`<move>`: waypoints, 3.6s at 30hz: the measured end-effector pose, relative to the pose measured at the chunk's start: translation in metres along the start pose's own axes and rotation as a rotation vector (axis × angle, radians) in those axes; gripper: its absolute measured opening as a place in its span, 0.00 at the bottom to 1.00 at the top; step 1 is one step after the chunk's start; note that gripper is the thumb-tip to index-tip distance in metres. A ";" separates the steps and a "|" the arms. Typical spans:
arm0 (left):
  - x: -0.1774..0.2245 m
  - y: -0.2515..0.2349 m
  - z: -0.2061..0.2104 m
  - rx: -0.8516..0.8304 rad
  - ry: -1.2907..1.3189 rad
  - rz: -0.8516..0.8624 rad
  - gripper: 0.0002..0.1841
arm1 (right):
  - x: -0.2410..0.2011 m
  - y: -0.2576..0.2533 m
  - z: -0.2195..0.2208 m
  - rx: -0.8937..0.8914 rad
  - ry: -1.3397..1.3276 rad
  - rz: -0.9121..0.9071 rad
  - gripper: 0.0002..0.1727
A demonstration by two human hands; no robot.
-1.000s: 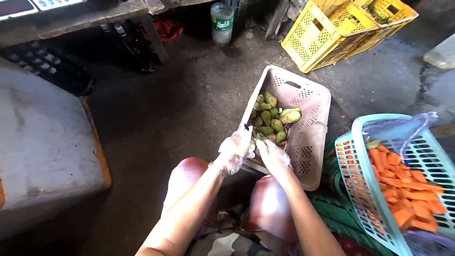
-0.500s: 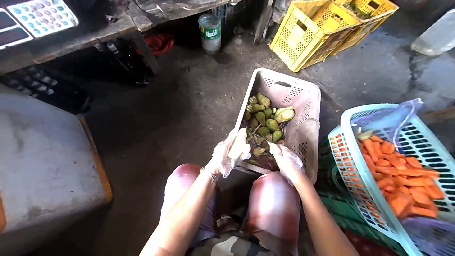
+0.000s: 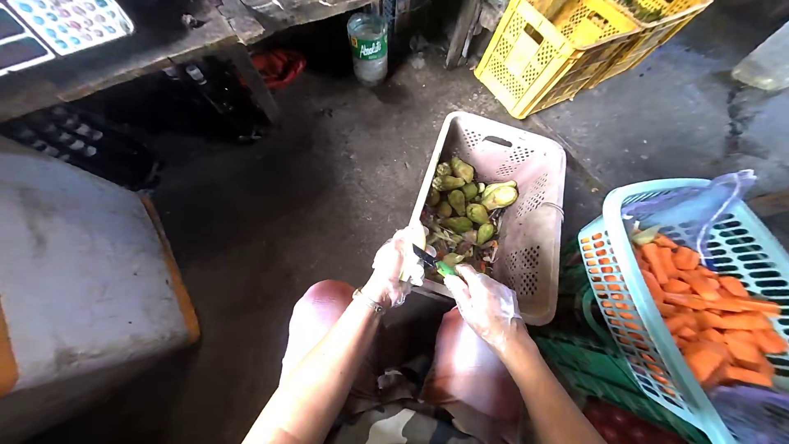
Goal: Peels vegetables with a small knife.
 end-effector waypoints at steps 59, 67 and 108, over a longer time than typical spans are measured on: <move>-0.006 0.008 0.012 -0.265 0.409 -0.075 0.20 | -0.024 0.053 0.007 0.528 -0.109 -0.339 0.24; -0.004 0.007 0.003 -0.176 0.426 -0.081 0.17 | -0.030 0.045 0.023 0.418 -0.026 -0.278 0.22; -0.007 0.004 -0.006 -0.099 0.208 0.022 0.18 | 0.073 -0.029 -0.002 -0.011 -0.392 0.317 0.27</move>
Point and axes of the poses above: each hand's wrist, its own y-axis away from the middle knuckle, its own z-axis out of the palm, x = y × z, the point moved 9 cm from there along -y, towards the middle knuckle
